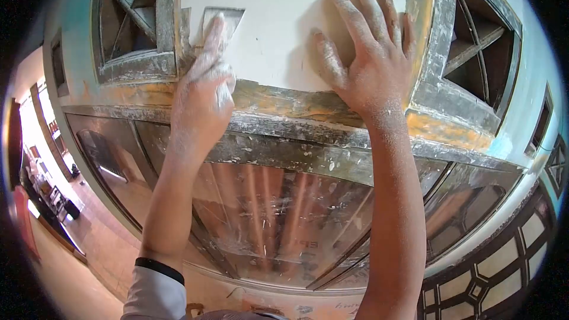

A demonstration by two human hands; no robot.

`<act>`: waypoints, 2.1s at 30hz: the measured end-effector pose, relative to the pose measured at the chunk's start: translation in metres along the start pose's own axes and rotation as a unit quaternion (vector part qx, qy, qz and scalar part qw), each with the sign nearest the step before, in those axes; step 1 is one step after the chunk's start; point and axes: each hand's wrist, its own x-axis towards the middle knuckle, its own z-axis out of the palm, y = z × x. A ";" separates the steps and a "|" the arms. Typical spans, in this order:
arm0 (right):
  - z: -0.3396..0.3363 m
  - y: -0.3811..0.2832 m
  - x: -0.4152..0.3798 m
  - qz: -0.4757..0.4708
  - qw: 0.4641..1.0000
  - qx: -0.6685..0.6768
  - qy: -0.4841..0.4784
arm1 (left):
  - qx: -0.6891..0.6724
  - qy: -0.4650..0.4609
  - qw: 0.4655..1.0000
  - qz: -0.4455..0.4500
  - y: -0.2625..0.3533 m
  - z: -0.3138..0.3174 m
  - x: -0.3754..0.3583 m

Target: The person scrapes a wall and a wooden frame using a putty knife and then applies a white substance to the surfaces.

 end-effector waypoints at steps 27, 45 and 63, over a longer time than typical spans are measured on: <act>-0.004 0.008 -0.024 -0.019 1.000 -0.008 -0.022 | 0.022 -0.134 0.983 -0.126 0.040 -0.002 -0.009; -0.002 0.009 -0.027 -0.020 1.000 -0.015 -0.015 | -0.037 0.007 0.998 -0.047 0.023 0.027 -0.091; -0.002 0.005 -0.026 -0.018 1.000 -0.001 0.000 | 0.014 -0.075 0.992 -0.099 0.027 -0.001 -0.082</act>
